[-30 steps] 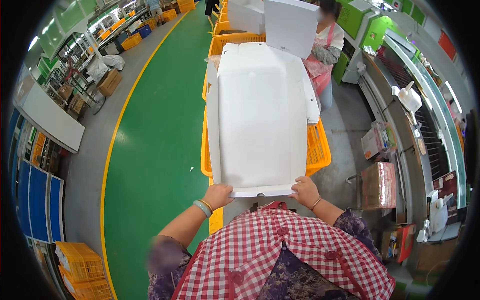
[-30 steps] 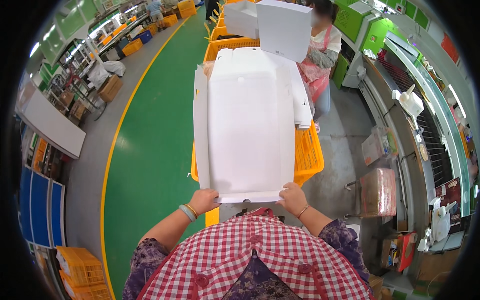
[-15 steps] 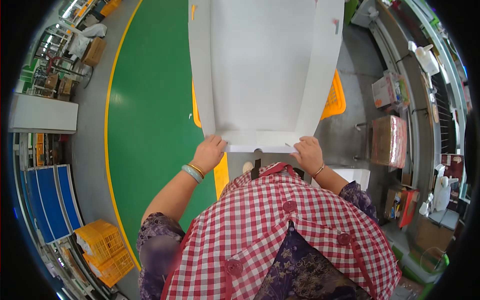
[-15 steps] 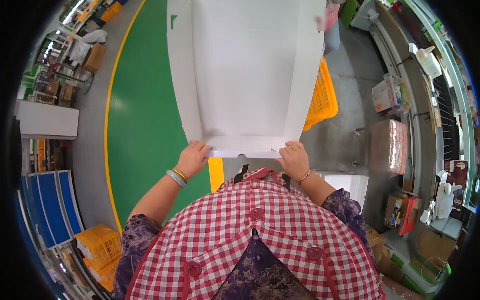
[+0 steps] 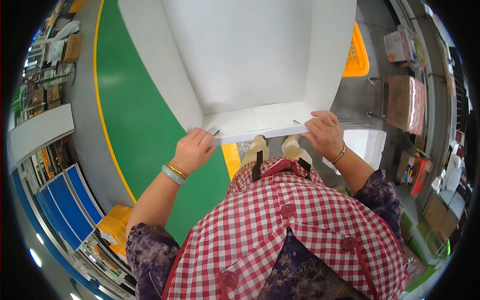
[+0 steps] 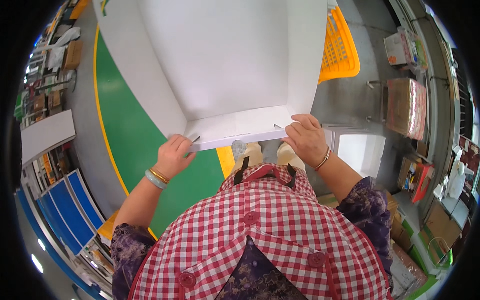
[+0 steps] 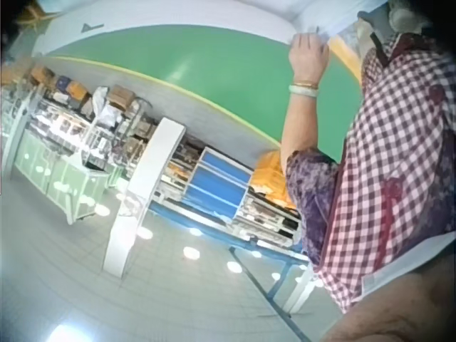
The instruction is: The person folds flat white cardboard sheets into rectangular boxes by hand. They repeatedly pick up a sheet, fold the side flaps, and tuck the tabs into slots to form the box structure. The finished boxes are placed into a yellow plastic crate on the floor.
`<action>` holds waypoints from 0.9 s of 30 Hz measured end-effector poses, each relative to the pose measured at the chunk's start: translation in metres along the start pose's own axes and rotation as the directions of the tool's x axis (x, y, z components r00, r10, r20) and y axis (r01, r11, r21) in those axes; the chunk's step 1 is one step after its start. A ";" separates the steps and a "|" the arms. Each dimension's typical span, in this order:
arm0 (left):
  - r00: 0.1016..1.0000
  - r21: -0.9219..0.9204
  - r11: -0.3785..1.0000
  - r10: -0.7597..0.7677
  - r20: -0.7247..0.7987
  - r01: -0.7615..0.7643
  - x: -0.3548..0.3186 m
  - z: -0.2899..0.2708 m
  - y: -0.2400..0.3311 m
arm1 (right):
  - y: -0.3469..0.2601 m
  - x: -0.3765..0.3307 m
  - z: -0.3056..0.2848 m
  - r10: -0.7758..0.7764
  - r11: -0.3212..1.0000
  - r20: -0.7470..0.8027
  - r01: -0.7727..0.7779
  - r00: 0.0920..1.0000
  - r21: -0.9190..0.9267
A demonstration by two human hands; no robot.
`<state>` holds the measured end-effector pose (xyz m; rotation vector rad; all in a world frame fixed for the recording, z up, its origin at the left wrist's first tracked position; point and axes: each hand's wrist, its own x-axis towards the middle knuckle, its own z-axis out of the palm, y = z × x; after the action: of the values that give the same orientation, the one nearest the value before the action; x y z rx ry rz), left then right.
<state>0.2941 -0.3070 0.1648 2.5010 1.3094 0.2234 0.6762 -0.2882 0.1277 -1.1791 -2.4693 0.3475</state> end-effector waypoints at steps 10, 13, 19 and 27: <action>0.992 0.078 0.990 0.112 0.063 -0.116 0.003 0.005 -0.009 | 0.001 0.000 0.005 -0.019 0.999 0.024 0.020 1.000 -0.041; 0.981 0.135 0.971 0.196 0.009 -0.195 0.009 -0.002 -0.010 | 0.001 0.001 0.005 -0.034 0.998 0.013 0.034 0.999 -0.045; 0.989 0.202 0.979 0.062 -0.135 -0.034 0.008 -0.012 -0.005 | -0.004 0.014 -0.005 -0.043 0.998 0.002 0.043 0.999 -0.049; 0.967 0.201 0.978 0.005 -0.254 0.048 0.015 -0.005 -0.002 | -0.012 0.044 0.011 -0.134 0.989 -0.078 0.138 0.988 0.052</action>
<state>0.2999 -0.2930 0.1684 2.6994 1.5282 0.4372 0.6378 -0.2621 0.1320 -0.9764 -2.4423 0.3275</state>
